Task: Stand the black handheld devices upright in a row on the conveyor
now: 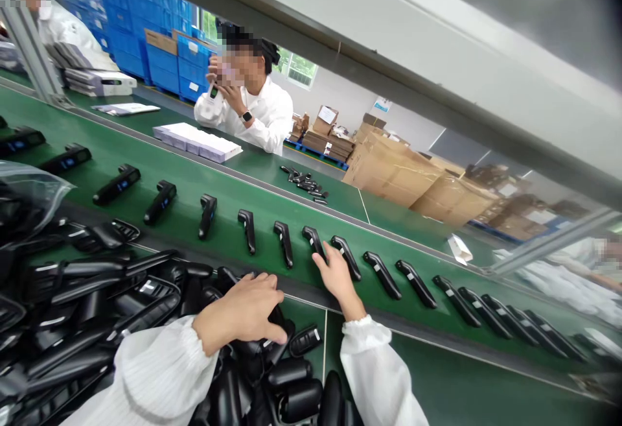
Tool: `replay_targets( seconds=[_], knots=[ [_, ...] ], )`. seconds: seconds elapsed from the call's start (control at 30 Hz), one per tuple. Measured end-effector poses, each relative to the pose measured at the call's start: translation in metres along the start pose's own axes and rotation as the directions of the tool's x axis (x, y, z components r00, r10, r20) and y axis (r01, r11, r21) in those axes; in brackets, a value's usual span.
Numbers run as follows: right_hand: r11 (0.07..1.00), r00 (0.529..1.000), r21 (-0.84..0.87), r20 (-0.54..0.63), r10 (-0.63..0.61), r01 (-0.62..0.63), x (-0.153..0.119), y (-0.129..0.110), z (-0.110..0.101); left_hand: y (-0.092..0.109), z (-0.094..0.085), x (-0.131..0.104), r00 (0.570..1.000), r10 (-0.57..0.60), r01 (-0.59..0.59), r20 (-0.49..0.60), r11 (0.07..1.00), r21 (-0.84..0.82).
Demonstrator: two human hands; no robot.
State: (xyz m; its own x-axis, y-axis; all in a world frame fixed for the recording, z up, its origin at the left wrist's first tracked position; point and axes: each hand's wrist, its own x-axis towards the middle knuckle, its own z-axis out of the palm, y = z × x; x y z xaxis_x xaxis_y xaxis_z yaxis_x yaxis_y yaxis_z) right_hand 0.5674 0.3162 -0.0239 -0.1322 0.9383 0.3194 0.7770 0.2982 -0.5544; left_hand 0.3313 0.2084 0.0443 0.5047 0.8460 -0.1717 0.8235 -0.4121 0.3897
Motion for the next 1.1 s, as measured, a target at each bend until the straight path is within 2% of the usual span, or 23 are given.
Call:
replay_targets(
  seconds=[0.13, 0.2, 0.27, 0.33, 0.43, 0.5, 0.6, 0.7, 0.77, 0.83, 0.93, 1.0, 1.1],
  knots=[
    [0.993, 0.997, 0.107, 0.053, -0.062, 0.056, -0.041, 0.021, -0.048, -0.004, 0.005, 0.004, 0.996, 0.068, -0.064, -0.055, 0.995, 0.083],
    [0.991, 0.996, 0.109, 0.029, -0.079, 0.076, -0.070, 0.025, -0.059, -0.004, 0.007, 0.009, 0.990, 0.106, -0.094, -0.094, 0.988, 0.126],
    [0.990, 0.995, 0.098, -0.035, -0.096, 0.099, -0.093, 0.018, -0.055, -0.003, 0.006, 0.013, 0.984, 0.132, -0.117, -0.119, 0.985, 0.130],
    [0.987, 0.988, 0.106, -0.103, -0.112, 0.123, -0.105, 0.003, -0.039, -0.003, 0.005, 0.016, 0.979, 0.142, -0.129, -0.149, 0.987, 0.093],
    [0.972, 0.977, 0.196, -0.196, -0.087, 0.126, -0.097, -0.028, -0.014, -0.006, 0.001, 0.017, 0.974, 0.112, -0.123, -0.196, 0.991, -0.044],
    [0.944, 0.978, 0.310, -0.204, -0.053, 0.116, -0.083, -0.047, -0.009, -0.011, -0.002, 0.017, 0.973, 0.086, -0.124, -0.216, 0.978, -0.169],
    [0.860, 0.987, 0.487, -0.027, -0.157, 0.150, -0.063, -0.064, -0.023, -0.016, -0.008, 0.016, 0.980, 0.055, -0.121, -0.191, 0.928, -0.352],
    [0.805, 0.927, 0.564, 0.169, -0.334, 0.187, -0.053, -0.073, -0.047, -0.015, -0.013, 0.015, 0.990, 0.005, -0.076, -0.138, 0.854, -0.515],
    [0.838, 0.888, 0.497, 0.248, -0.387, 0.226, -0.051, -0.079, -0.059, -0.012, -0.014, 0.015, 0.990, -0.004, -0.079, -0.142, 0.818, -0.570],
    [0.900, 0.862, 0.345, 0.332, -0.383, 0.267, -0.052, -0.086, -0.064, -0.008, -0.012, 0.016, 0.988, 0.015, -0.100, -0.151, 0.814, -0.572],
    [0.963, 0.842, 0.127, 0.466, -0.270, 0.238, -0.052, -0.092, -0.065, -0.001, -0.006, 0.017, 0.987, 0.016, -0.105, -0.159, 0.817, -0.567],
    [0.978, 0.828, 0.091, 0.520, -0.209, 0.189, -0.051, -0.093, -0.065, 0.003, -0.003, 0.019, 0.983, -0.022, -0.091, -0.184, 0.806, -0.584],
    [0.967, 0.824, 0.171, 0.508, -0.251, 0.189, -0.049, -0.090, -0.068, 0.010, 0.000, 0.021, 0.971, -0.065, -0.089, -0.230, 0.795, -0.600]
  ],
)
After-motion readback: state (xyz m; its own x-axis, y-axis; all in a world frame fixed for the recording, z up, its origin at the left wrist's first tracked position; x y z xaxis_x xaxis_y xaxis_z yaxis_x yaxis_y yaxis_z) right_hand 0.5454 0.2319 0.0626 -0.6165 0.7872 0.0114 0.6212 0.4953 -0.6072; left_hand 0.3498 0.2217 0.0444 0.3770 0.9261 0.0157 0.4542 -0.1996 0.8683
